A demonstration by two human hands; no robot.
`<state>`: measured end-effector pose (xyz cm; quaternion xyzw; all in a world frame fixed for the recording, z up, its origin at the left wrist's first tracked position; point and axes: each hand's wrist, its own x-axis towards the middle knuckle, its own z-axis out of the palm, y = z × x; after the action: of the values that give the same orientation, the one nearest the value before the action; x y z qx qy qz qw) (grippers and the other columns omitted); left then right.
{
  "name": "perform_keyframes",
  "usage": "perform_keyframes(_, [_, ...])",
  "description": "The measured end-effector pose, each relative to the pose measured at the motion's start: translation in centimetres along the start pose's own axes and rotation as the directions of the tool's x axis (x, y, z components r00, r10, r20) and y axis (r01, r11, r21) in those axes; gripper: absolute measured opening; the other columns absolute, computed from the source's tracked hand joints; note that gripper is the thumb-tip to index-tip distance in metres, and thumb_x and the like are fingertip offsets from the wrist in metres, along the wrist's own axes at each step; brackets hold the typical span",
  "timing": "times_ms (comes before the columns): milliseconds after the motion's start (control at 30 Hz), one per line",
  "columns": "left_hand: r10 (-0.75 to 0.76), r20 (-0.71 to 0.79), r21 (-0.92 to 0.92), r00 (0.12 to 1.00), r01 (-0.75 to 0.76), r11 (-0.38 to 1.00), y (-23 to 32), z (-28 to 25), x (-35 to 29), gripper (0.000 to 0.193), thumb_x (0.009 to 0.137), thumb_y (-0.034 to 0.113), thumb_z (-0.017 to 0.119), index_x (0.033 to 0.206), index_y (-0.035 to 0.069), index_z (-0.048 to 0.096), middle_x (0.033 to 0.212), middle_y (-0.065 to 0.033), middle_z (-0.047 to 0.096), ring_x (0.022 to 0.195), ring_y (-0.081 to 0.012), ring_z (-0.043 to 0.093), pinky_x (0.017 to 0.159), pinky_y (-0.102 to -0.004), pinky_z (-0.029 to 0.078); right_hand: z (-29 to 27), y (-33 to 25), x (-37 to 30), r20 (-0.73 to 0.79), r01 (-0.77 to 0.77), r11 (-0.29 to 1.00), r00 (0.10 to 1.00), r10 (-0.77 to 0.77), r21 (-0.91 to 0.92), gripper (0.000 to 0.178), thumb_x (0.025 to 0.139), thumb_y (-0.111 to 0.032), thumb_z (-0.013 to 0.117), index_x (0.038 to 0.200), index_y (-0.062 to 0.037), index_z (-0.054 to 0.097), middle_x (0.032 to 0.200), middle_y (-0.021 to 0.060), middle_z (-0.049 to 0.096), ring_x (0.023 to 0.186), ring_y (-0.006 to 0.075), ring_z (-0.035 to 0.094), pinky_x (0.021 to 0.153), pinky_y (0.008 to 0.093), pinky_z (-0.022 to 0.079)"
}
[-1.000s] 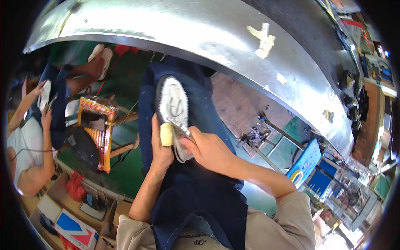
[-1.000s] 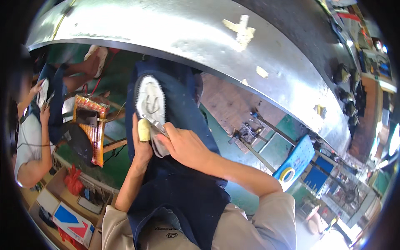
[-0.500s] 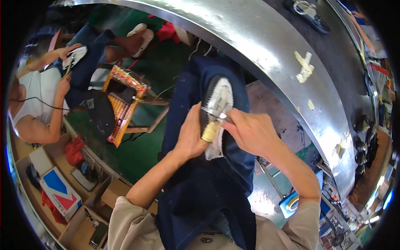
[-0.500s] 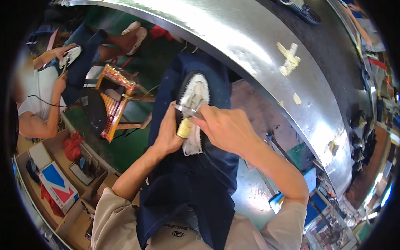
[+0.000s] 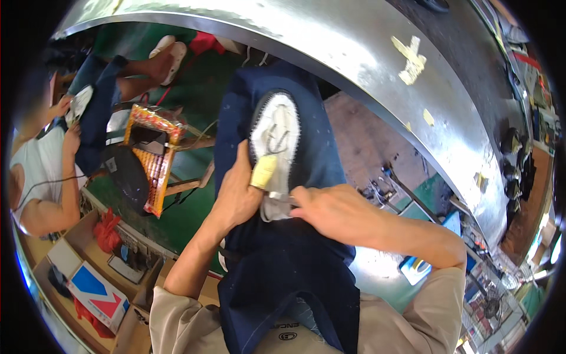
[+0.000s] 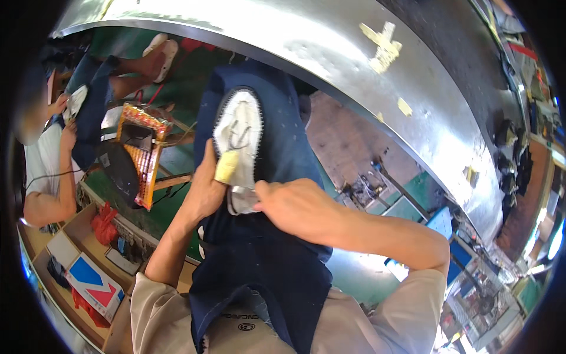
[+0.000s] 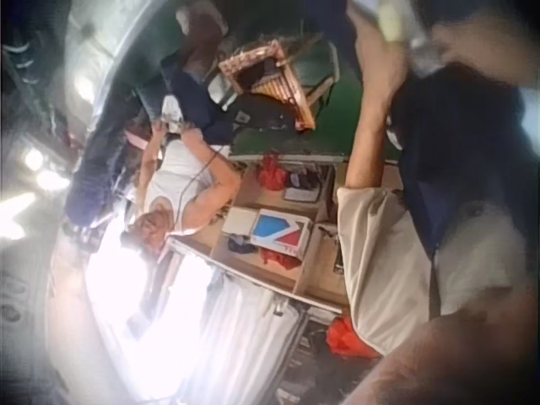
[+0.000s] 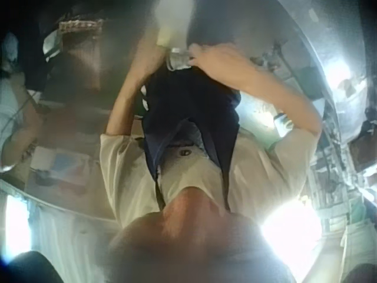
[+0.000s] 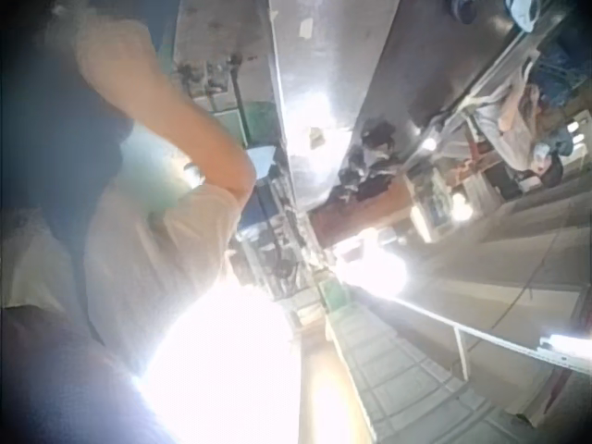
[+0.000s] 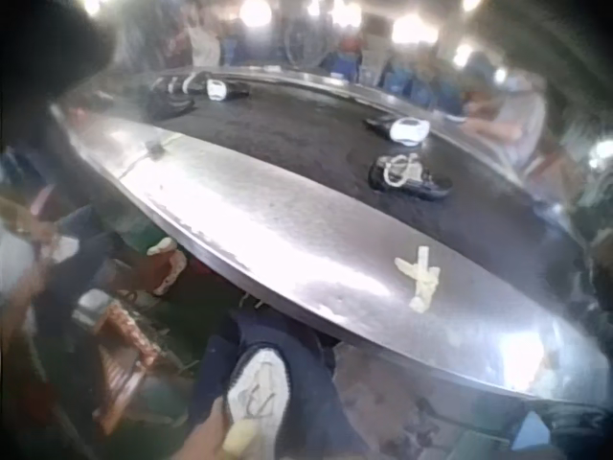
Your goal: Working on a shoe production line, specifically lasting or shaping shoes using a hand tool and a conveyor belt.
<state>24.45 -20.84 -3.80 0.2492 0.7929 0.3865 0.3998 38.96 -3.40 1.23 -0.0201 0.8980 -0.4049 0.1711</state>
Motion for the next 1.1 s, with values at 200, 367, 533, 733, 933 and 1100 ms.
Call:
perform_keyframes(200, [0.227,-0.164,-0.037,0.96,-0.236,0.971,-1.9,2.7,0.7,0.059,0.097,0.013,0.057,0.148,-0.004,0.034,0.116,-0.0318,0.068,0.107,-0.0525,0.065,0.087,-0.052,0.053,1.0,2.1,-1.4,0.063,-0.187,0.982,0.98,0.186,0.01,0.038,0.106,-0.037,0.058,0.093,-0.0017,0.053,0.072,0.0152,0.065,0.061,0.0324,0.067,0.053,0.0409,0.051])
perform_keyframes(367, [0.262,-0.189,-0.181,0.946,-0.295,0.938,-4.3,4.9,-2.8,0.083,0.105,0.022,0.053,0.165,-0.001,0.0,0.161,-0.0326,0.035,0.147,-0.0428,0.041,0.12,-0.0407,0.034,-2.0,3.0,-1.0,0.542,-0.533,0.641,0.814,0.209,0.553,0.043,0.109,-0.04,0.05,0.095,0.0006,0.054,0.072,0.0121,0.069,0.062,0.0257,0.069,0.054,0.0422,0.05])
perform_keyframes(533, [0.317,-0.161,-0.096,0.935,-0.334,0.938,-4.7,4.8,-2.5,0.092,0.104,0.031,0.057,0.163,-0.004,-0.004,0.169,-0.0316,0.014,0.154,-0.042,0.028,0.124,-0.0401,0.028,-3.0,-0.4,-3.6,-0.05,-0.207,0.972,0.976,0.213,0.114,0.024,0.101,-0.025,0.067,0.102,-0.0034,0.056,0.073,0.0148,0.068,0.067,0.0364,0.069,0.059,0.0462,0.051])
perform_keyframes(733, [0.309,0.1,-0.254,0.946,-0.276,0.927,-4.4,3.9,-1.2,0.121,0.093,0.026,0.076,0.161,-0.001,-0.02,0.171,-0.0266,0.0,0.159,-0.0313,0.01,0.128,-0.0399,0.012,0.8,2.2,-0.2,-0.384,0.187,0.975,0.897,-0.221,-0.123,0.023,0.097,-0.022,0.069,0.11,-0.0053,0.059,0.082,0.0135,0.067,0.072,0.0327,0.07,0.059,0.0421,0.052])
perform_keyframes(933, [0.357,0.015,-0.246,0.934,-0.342,0.907,-4.4,4.2,-0.9,0.144,0.074,0.042,0.092,0.163,0.001,-0.014,0.169,-0.0317,0.01,0.156,-0.0454,0.02,0.126,-0.0463,0.021,-0.6,-0.4,-0.6,-0.402,0.166,0.966,0.885,-0.234,-0.197,0.023,0.099,-0.024,0.067,0.097,-0.0066,0.053,0.08,0.0132,0.068,0.07,0.032,0.07,0.058,0.0419,0.053])
perform_keyframes(1100, [0.376,-0.007,-0.217,0.926,-0.369,0.904,-4.0,4.0,-0.9,0.137,0.077,0.033,0.092,0.165,0.003,-0.007,0.169,-0.0257,0.017,0.155,-0.0368,0.026,0.124,-0.0451,0.026,-0.1,1.0,0.3,-0.072,0.021,0.972,0.997,-0.039,-0.234,0.024,0.101,-0.026,0.065,0.102,-0.0051,0.054,0.086,0.0127,0.07,0.074,0.0318,0.07,0.059,0.0437,0.052])
